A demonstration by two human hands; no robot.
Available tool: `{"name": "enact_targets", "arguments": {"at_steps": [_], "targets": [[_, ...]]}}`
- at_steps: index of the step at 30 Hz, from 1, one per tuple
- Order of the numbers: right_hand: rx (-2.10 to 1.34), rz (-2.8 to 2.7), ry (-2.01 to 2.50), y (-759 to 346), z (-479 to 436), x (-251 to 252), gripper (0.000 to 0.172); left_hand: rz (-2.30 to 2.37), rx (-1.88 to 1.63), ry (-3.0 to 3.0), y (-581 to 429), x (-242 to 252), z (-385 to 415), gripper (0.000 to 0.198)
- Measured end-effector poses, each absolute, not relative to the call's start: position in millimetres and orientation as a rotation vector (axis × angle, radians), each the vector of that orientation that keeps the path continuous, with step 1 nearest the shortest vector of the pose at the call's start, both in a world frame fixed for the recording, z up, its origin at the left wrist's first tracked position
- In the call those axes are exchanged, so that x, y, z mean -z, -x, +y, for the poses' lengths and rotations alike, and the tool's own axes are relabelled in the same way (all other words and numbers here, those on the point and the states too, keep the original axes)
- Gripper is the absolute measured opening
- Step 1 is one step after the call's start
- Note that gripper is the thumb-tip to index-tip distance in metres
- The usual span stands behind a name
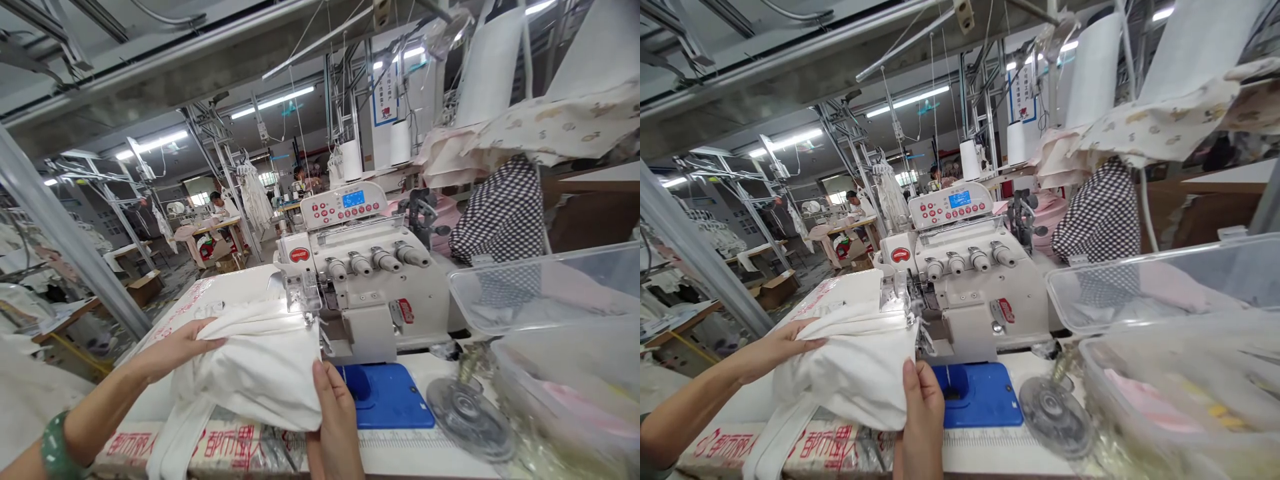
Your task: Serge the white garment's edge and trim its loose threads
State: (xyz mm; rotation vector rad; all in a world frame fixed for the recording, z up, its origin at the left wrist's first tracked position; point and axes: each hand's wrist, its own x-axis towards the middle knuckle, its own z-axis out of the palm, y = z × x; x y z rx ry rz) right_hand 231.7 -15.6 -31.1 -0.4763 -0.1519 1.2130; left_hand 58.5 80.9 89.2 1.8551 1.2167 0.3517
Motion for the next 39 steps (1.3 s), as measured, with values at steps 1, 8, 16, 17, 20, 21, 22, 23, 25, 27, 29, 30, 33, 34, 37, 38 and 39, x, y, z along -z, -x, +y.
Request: {"name": "enact_targets", "arguments": {"at_steps": [1, 8, 16, 17, 20, 21, 22, 23, 25, 27, 29, 30, 33, 34, 37, 38, 39], "targets": [[-1.214, -0.159, 0.471, -232, -16, 31, 0.036, 1.220, -0.356, -1.835, -58, -90, 81, 0.049], [-1.252, -0.150, 0.423, -236, -19, 24, 0.035, 1.190, -0.118, -2.007, -58, -94, 86, 0.040], [-1.300, -0.157, 0.381, -237, -17, 28, 0.034, 1.194, -0.191, -1.848, -59, -105, 93, 0.054], [-1.302, -0.154, 0.399, -237, -17, 29, 0.035, 1.205, -0.101, -1.903, -60, -108, 95, 0.050], [-1.302, -0.132, 0.440, -237, -18, 29, 0.038, 1.255, -0.036, -1.958, -62, -112, 100, 0.037], [-1.305, -0.133, 0.438, -237, -18, 30, 0.039, 1.259, -0.104, -1.921, -62, -112, 100, 0.037], [-1.306, -0.137, 0.428, -237, -18, 30, 0.038, 1.251, -0.184, -1.866, -63, -112, 101, 0.040], [-1.306, -0.142, 0.413, -237, -18, 30, 0.036, 1.237, -0.250, -1.810, -64, -111, 101, 0.044], [-1.309, -0.156, 0.381, -236, -18, 32, 0.034, 1.225, -0.310, -1.766, -65, -108, 102, 0.052], [-1.310, -0.172, 0.358, -237, -18, 35, 0.033, 1.279, -0.324, -1.843, -65, -107, 106, 0.054], [-1.313, -0.186, 0.355, -238, -17, 38, 0.033, 1.326, -0.351, -1.993, -63, -108, 111, 0.056], [-1.311, -0.188, 0.360, -238, -17, 39, 0.034, 1.308, -0.346, -2.070, -62, -110, 115, 0.058], [-1.299, -0.190, 0.396, -239, -17, 42, 0.032, 1.183, -0.151, -2.201, -62, -118, 125, 0.063], [-1.295, -0.194, 0.410, -238, -17, 42, 0.032, 1.187, -0.097, -2.227, -64, -120, 127, 0.061], [-1.284, -0.212, 0.439, -236, -17, 41, 0.033, 1.463, -0.310, -2.441, -73, -115, 123, 0.052], [-1.278, -0.213, 0.439, -236, -18, 40, 0.033, 1.582, -0.511, -2.544, -76, -107, 117, 0.052], [-1.271, -0.210, 0.437, -235, -18, 38, 0.033, 1.660, -0.732, -2.631, -79, -95, 110, 0.053]]}}
